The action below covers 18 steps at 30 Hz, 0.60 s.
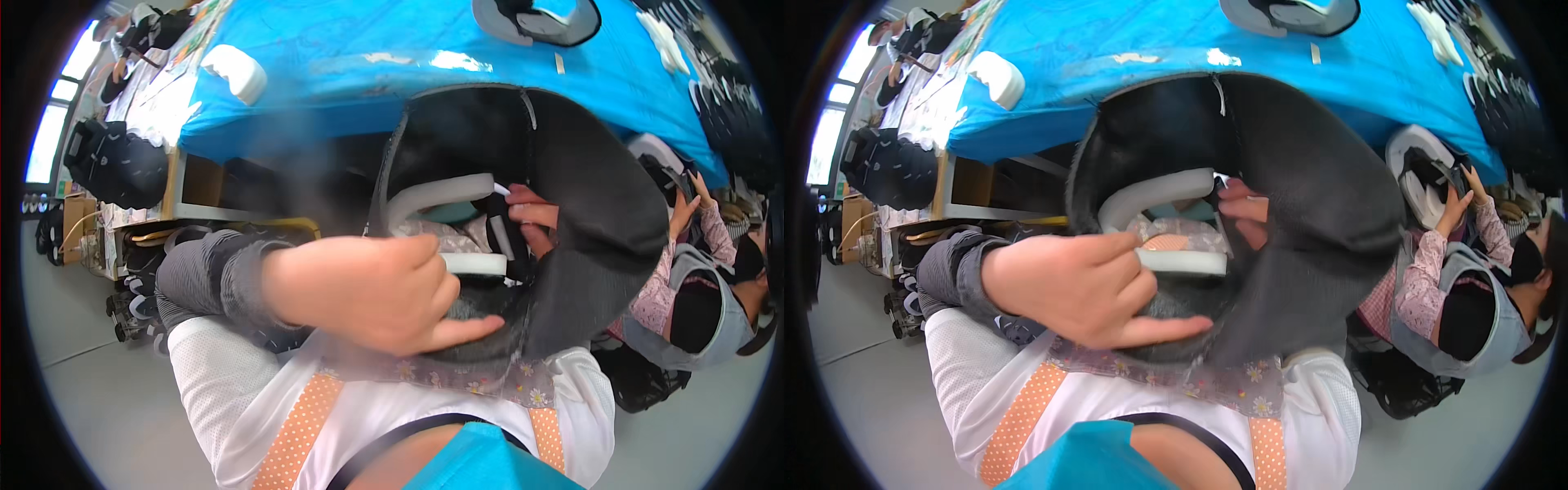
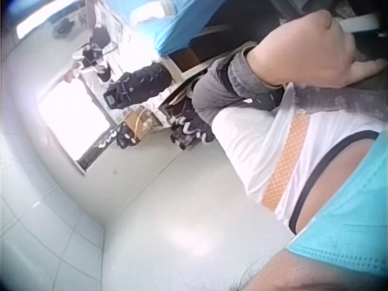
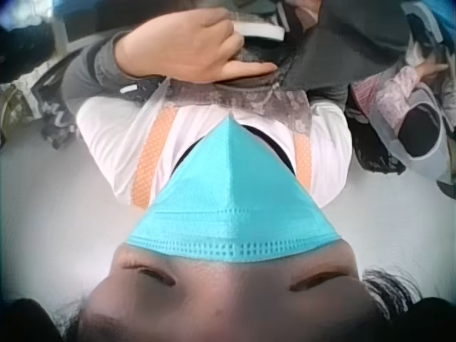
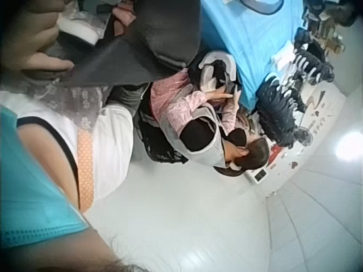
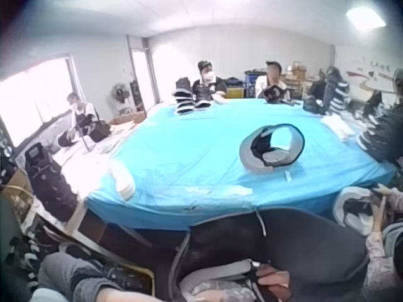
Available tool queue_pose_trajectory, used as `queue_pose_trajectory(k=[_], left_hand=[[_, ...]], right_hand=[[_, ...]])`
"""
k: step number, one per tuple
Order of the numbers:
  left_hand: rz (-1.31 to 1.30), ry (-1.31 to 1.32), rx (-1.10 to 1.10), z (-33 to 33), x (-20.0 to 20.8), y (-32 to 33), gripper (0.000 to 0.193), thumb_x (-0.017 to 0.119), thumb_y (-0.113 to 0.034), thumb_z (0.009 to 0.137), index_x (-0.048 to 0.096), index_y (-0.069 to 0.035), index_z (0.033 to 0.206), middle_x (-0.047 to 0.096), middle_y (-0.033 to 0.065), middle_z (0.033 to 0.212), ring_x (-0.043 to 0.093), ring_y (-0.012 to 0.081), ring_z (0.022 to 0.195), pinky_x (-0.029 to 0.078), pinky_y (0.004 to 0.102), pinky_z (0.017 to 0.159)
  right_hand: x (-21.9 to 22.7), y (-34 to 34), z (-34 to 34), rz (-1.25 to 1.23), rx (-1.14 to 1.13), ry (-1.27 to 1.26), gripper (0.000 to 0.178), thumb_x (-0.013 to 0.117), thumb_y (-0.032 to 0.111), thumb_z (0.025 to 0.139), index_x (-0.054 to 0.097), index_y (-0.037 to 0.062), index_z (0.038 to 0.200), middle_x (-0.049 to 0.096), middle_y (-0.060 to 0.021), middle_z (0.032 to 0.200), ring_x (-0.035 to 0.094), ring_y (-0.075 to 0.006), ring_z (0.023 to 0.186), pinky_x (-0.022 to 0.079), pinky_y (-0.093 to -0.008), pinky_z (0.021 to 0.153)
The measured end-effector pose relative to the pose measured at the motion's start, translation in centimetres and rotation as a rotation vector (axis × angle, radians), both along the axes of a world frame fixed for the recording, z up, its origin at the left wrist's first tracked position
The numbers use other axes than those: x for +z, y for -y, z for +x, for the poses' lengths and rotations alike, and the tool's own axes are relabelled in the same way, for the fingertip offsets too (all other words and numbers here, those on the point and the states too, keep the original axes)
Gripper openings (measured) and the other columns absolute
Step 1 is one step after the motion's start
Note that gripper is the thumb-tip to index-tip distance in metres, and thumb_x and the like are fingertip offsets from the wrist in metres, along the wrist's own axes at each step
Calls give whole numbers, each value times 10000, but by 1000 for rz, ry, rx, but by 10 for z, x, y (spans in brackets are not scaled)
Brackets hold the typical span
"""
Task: Fitting internal padding and foam lining into a shoe upper in a workshop.
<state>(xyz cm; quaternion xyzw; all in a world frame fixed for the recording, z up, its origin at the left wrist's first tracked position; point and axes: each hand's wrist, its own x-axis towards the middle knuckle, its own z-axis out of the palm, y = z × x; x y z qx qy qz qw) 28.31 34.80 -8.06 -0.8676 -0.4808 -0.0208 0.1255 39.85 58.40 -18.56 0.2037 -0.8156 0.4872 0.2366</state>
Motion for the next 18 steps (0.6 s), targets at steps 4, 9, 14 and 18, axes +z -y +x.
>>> queue_pose_trajectory(k=[4, 9, 14, 18], left_hand=[[23, 8, 26, 7, -2, -1, 588, 551, -101, 712, 548, -173, 1295, 393, -19, 604, 437, 114, 532, 388, 226, 563], [-28, 62, 111, 7, 2, 18, 457, 591, -141, 674, 620, -107, 1129, 395, -37, 565, 423, 100, 478, 317, 221, 469], [-16, 52, 183, 7, -1, 15, 429, 593, -138, 650, 644, -59, 1069, 422, -32, 584, 451, 102, 505, 357, 215, 496], [-67, -77, 301, 12, -7, 6, 398, 592, -123, 664, 633, -4, 1041, 437, -17, 603, 480, 117, 552, 371, 213, 533]], right_hand=[[26, 6, -15, -164, 321, -54, 373, 596, -92, 776, 570, -20, 1140, 602, -135, 1031, 597, -263, 978, 469, -404, 890], [26, 10, 28, 289, 67, 194, 358, 548, -146, 740, 612, 4, 1059, 589, -107, 865, 596, -243, 732, 465, -372, 786], [2, -14, 25, 578, 287, 580, 307, 638, -9, 806, 680, 93, 1092, 583, -95, 828, 588, -211, 766, 455, -306, 935], [8, 23, 41, 1006, -278, 385, 306, 632, 72, 839, 672, 101, 1141, 624, -118, 928, 613, -226, 882, 448, -311, 953]])
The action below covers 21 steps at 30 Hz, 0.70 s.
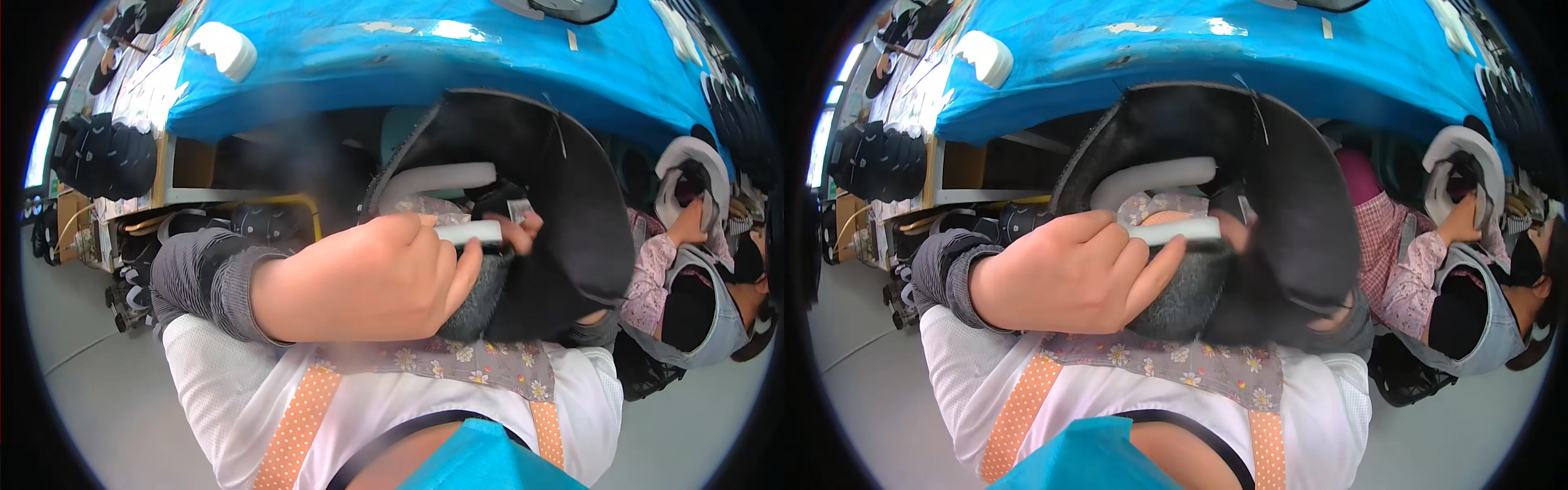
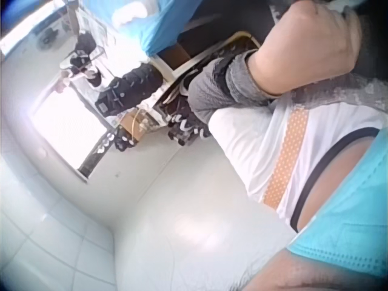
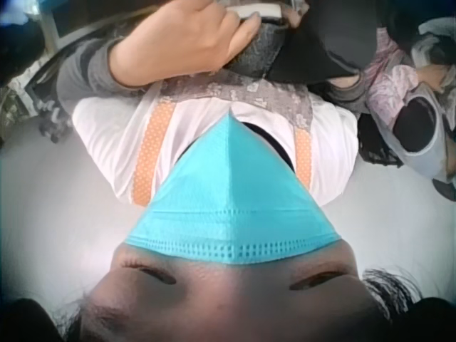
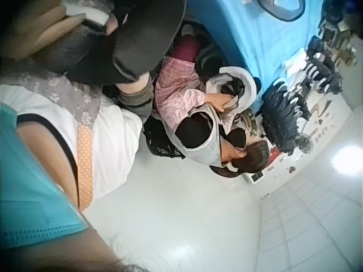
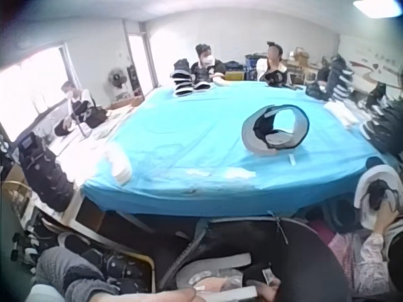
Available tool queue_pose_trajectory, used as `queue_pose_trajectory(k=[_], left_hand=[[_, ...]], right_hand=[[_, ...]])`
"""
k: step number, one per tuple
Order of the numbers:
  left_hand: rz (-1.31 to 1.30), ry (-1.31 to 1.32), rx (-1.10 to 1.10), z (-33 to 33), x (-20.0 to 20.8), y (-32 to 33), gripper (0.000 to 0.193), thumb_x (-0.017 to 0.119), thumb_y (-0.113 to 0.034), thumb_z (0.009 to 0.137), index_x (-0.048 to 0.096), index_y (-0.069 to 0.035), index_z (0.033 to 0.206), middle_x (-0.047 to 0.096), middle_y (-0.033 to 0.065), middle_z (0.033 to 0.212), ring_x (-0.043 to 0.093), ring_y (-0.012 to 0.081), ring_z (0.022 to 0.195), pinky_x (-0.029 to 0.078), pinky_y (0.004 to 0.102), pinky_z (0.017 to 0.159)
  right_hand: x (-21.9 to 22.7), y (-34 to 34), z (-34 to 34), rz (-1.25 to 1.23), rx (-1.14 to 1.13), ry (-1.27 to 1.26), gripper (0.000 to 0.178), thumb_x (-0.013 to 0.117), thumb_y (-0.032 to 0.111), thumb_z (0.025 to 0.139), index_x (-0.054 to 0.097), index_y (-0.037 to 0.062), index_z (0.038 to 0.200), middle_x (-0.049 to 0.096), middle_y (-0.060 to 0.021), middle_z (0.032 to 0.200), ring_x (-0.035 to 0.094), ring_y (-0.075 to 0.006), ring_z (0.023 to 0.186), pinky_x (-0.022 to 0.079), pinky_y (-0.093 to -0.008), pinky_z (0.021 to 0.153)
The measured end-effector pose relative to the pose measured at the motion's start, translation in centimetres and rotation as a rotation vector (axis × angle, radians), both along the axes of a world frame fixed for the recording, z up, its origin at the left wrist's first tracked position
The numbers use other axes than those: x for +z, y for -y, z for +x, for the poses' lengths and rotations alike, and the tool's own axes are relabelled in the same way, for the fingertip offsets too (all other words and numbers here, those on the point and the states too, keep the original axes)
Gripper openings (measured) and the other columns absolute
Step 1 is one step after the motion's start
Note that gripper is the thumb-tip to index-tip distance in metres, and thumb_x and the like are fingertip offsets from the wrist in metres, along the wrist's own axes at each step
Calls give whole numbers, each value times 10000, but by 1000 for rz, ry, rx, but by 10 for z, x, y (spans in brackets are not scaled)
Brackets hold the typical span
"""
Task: Fitting internal padding and foam lining into a shoe upper in a workshop.
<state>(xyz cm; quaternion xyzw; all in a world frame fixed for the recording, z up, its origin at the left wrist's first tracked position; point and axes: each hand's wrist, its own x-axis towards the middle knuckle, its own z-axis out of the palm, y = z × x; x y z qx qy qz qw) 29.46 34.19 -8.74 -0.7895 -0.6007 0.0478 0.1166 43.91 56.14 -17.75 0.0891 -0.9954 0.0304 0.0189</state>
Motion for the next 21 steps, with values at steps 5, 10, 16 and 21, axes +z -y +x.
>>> queue_pose_trajectory(k=[5, 10, 16, 21], left_hand=[[87, 76, -68, -2, 5, -9, 175, 587, -185, 670, 560, -45, 771, 479, 7, 608, 495, 143, 545, 505, 257, 654], [421, -73, -8, -3, 16, -3, 152, 593, -189, 613, 485, -88, 648, 535, 33, 634, 583, 190, 628, 546, 280, 719], [340, 32, 76, -45, -45, -20, 130, 634, -118, 647, 623, -55, 761, 610, 75, 874, 631, 258, 821, 535, 349, 790], [231, 201, 356, -73, -97, -12, 162, 615, -70, 673, 605, -47, 833, 622, 63, 875, 637, 229, 793, 507, 317, 704]], right_hand=[[-8, 2, -12, -263, -24, -237, 333, 644, 60, 821, 668, 100, 1151, 639, -106, 964, 638, -212, 859, 481, -317, 870], [-7, 11, -42, -704, 95, -544, 361, 657, 49, 803, 664, 99, 1160, 654, -95, 1001, 663, -198, 836, 513, -322, 786], [-23, -10, -92, -287, 180, -620, 273, 614, 99, 665, 676, 23, 920, 657, -90, 992, 625, -226, 749, 503, -320, 712], [-80, -3, -132, -376, 161, -697, 258, 609, 46, 631, 625, -7, 883, 642, -88, 1033, 613, -236, 774, 481, -341, 794]])
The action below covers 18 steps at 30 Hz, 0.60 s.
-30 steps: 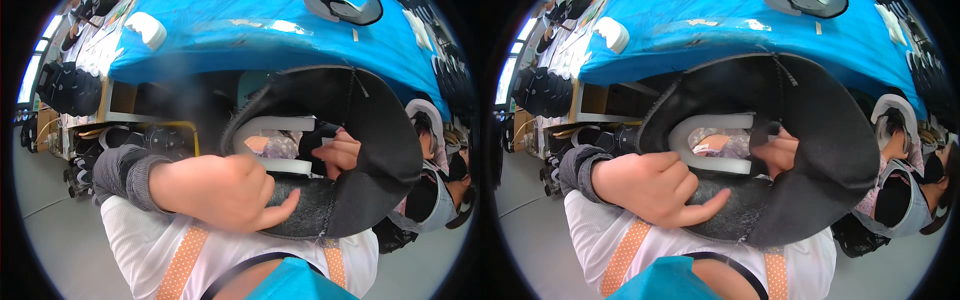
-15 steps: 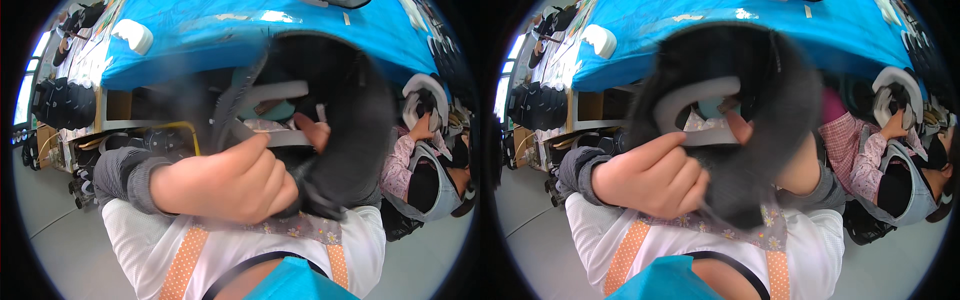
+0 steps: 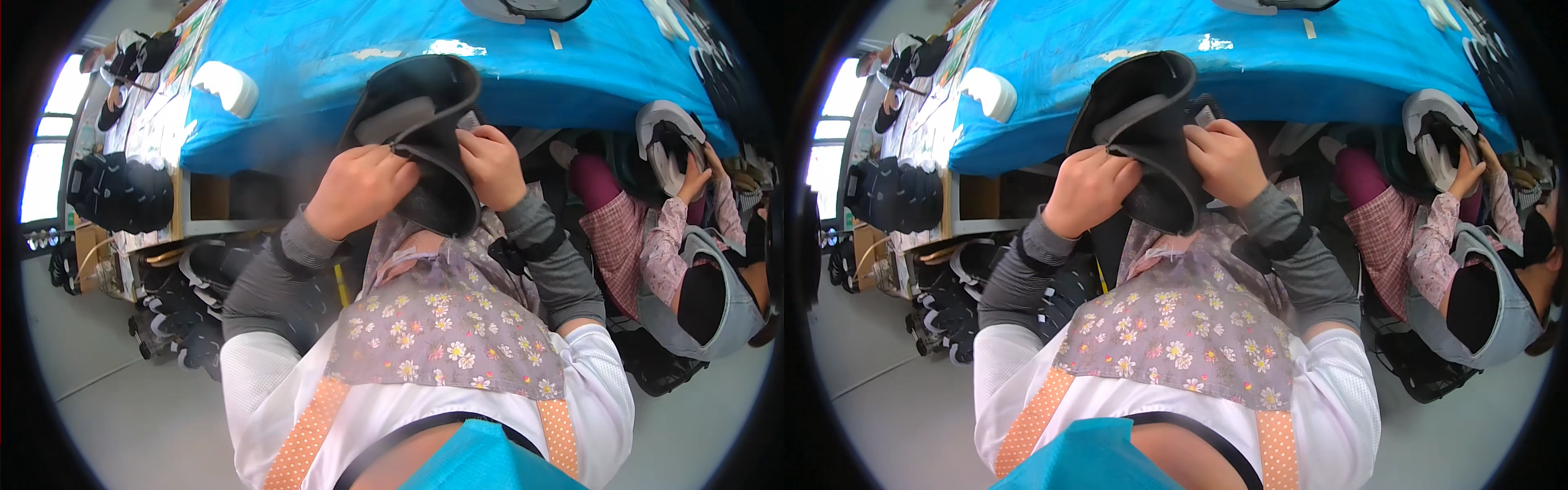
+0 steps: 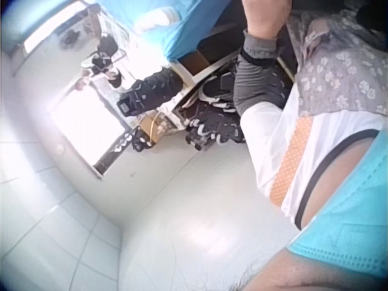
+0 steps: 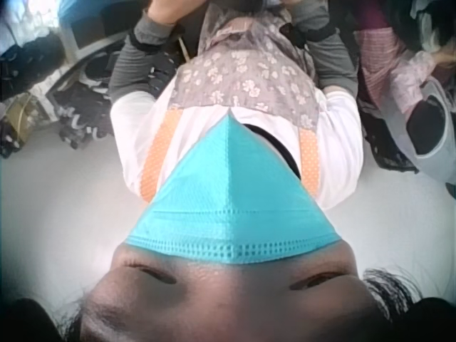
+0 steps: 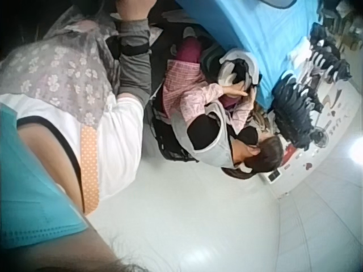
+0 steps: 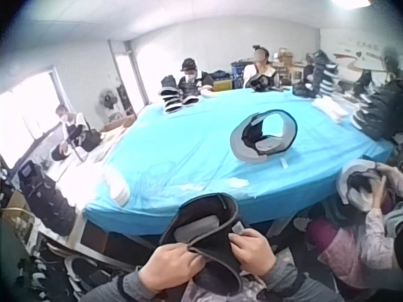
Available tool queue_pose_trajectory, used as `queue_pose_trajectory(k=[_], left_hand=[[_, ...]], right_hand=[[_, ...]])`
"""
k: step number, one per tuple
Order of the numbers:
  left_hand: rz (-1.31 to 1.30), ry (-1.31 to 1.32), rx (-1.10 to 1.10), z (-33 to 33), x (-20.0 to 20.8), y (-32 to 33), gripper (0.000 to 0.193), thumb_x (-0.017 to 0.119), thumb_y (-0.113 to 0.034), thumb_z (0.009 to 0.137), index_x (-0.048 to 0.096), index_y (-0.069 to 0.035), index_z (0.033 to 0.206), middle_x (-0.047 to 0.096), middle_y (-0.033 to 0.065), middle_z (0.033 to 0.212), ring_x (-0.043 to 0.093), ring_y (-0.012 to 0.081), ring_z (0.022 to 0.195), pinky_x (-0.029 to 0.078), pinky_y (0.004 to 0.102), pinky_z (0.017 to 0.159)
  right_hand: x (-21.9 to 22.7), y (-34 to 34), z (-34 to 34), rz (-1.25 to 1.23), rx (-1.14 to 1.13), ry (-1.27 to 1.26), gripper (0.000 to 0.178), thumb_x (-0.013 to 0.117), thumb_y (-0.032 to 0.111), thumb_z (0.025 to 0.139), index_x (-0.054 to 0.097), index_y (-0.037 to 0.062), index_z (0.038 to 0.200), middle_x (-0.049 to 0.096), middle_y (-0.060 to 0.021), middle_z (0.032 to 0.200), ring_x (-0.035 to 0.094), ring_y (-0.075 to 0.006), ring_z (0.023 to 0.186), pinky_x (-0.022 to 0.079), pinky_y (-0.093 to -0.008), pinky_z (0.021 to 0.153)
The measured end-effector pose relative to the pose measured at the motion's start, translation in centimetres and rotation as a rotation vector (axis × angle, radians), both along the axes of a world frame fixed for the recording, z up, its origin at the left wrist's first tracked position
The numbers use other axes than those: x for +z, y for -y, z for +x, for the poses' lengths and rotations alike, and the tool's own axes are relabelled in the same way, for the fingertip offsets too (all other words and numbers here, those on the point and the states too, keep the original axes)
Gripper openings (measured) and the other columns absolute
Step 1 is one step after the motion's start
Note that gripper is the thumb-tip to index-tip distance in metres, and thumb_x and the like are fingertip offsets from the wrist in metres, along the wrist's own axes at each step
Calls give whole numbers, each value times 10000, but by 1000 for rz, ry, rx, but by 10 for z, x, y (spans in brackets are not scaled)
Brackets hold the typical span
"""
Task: Fitting internal padding and foam lining into a shoe upper in a workshop.
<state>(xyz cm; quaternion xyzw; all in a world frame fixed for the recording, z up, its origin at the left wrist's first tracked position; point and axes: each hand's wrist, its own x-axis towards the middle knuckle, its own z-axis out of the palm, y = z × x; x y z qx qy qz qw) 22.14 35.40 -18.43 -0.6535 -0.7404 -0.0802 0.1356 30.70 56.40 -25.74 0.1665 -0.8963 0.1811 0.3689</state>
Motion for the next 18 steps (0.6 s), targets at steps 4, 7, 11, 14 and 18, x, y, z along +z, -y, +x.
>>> queue_pose_trajectory(k=[4, 7, 11, 14, 18], left_hand=[[245, 2, 80, -25, -38, 2, 276, 633, -59, 663, 604, -77, 936, 598, 54, 831, 605, 242, 750, 480, 340, 685], [309, 171, 287, -22, -54, -7, 396, 659, -78, 638, 599, -79, 1029, 607, 68, 849, 606, 256, 785, 472, 357, 729], [270, 357, 320, -30, -72, -12, 548, 763, -141, 640, 579, -61, 1150, 644, 104, 949, 611, 302, 876, 446, 384, 801], [315, 349, 313, -32, -71, -15, 399, 765, -122, 656, 641, -65, 1031, 654, 105, 931, 613, 299, 873, 460, 383, 770], [283, 311, 279, -38, -71, -22, 277, 745, -90, 648, 675, -48, 913, 649, 109, 890, 608, 313, 842, 476, 389, 736]], right_hand=[[-18, 4, -27, -99, 13, 55, 363, 639, 21, 613, 627, 12, 976, 631, -72, 948, 615, -252, 796, 474, -340, 799], [-40, 5, -40, -77, -5, 219, 376, 664, 32, 617, 614, 34, 989, 599, -68, 867, 609, -263, 796, 472, -344, 795], [-44, 4, -41, -160, 16, 346, 429, 704, 55, 675, 644, 132, 1093, 629, -68, 868, 605, -269, 801, 469, -360, 799], [-39, 2, -42, -243, 20, 295, 221, 718, 59, 650, 587, 59, 828, 608, -94, 807, 594, -301, 784, 466, -381, 800], [-42, 2, -44, -284, 48, 204, 197, 720, 61, 643, 583, 54, 786, 616, -107, 770, 581, -317, 755, 459, -398, 793]])
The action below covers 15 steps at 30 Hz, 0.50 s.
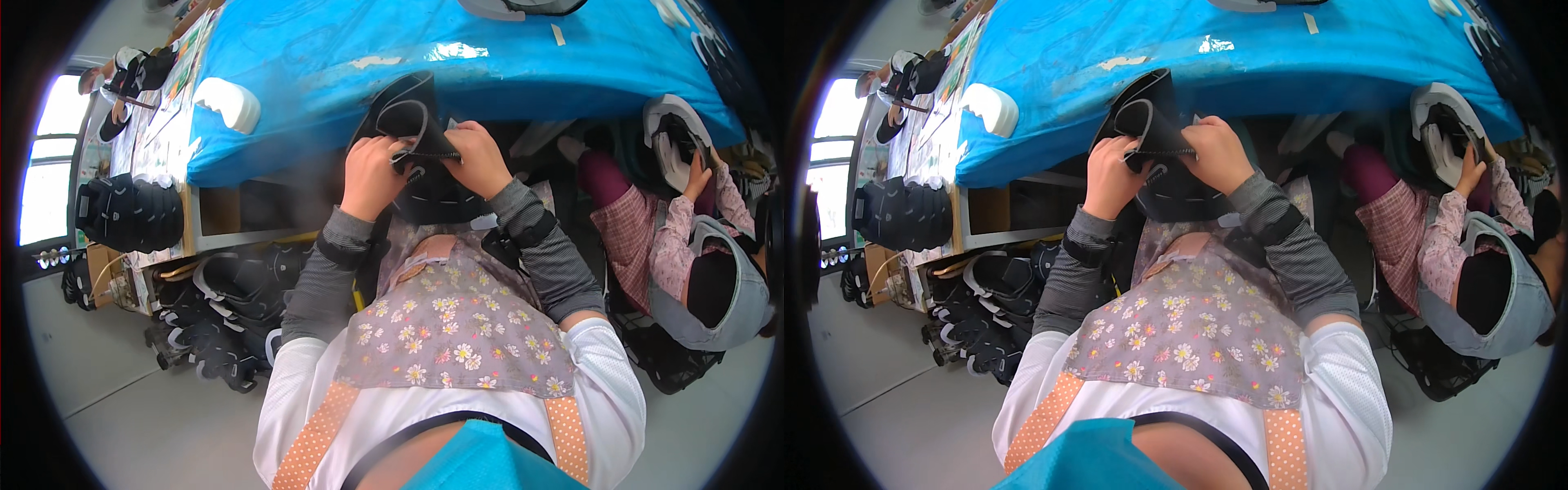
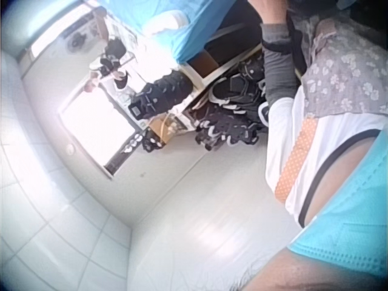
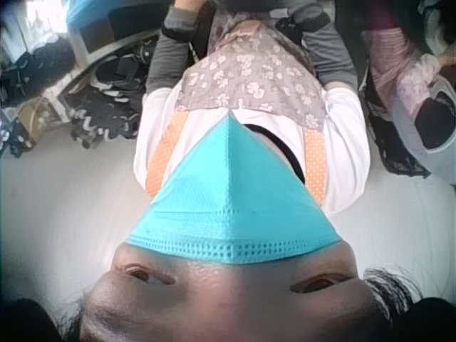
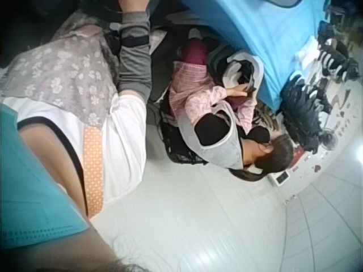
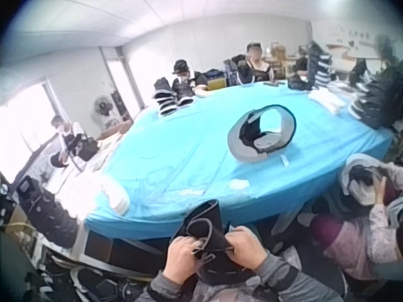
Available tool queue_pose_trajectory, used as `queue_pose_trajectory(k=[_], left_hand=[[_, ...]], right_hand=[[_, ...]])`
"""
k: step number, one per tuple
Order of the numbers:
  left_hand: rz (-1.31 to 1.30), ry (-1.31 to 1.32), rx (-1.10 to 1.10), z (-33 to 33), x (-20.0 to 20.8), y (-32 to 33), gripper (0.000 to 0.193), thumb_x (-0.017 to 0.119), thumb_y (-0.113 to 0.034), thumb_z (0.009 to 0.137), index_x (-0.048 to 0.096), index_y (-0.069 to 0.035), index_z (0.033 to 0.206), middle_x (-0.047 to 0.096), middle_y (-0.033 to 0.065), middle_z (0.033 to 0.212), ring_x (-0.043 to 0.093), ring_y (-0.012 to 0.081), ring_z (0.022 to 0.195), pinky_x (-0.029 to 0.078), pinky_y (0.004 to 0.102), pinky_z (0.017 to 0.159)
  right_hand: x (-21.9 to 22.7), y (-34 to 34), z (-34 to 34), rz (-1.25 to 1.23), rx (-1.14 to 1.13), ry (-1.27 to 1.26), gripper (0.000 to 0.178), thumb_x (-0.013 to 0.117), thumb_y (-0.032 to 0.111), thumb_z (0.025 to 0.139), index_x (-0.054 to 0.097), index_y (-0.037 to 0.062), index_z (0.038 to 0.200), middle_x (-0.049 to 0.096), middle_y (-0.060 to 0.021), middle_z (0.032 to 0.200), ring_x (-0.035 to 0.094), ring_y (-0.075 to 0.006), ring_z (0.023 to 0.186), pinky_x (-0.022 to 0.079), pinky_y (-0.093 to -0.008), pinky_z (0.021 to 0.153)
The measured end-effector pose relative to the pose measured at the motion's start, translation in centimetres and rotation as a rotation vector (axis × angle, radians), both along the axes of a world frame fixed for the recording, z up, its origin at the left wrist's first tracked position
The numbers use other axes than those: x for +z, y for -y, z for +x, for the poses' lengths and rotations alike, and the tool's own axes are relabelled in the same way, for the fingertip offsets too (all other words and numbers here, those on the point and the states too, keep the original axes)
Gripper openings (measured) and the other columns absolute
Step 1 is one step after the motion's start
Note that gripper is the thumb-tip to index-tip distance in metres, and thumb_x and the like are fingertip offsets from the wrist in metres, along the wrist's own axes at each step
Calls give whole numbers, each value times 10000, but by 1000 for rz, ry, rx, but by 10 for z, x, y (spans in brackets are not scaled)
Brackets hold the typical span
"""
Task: Fitting internal padding and foam lining into a shoe upper in a workshop.
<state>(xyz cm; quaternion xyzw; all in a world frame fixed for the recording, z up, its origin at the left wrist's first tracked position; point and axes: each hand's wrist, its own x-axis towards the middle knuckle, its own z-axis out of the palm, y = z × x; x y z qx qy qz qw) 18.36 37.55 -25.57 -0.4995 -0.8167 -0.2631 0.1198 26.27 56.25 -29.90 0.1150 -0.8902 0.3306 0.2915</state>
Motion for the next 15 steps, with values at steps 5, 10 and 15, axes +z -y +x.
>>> queue_pose_trajectory(k=[5, 10, 15], left_hand=[[104, -66, 5, -7, -9, -9, 246, 728, -85, 685, 674, -43, 921, 651, 118, 840, 606, 348, 788, 486, 390, 729], [72, 113, 123, -8, -19, -16, 129, 704, -212, 790, 699, -91, 836, 650, 141, 755, 622, 357, 705, 494, 407, 599], [-69, 378, 322, -22, -30, -26, 435, 643, -488, 812, 698, -56, 797, 653, 192, 749, 635, 393, 742, 506, 447, 640]], right_hand=[[-5, 9, -1, -161, -108, 170, 74, 678, 69, 767, 656, 49, 835, 617, -136, 725, 574, -330, 741, 434, -395, 825], [-7, 7, -13, -427, -133, 394, 188, 661, 228, 818, 688, 44, 851, 635, -172, 732, 602, -372, 695, 475, -417, 634], [-14, -3, -29, -651, -77, 595, 277, 654, 281, 835, 681, 7, 863, 640, -160, 664, 637, -308, 630, 479, -376, 602]])
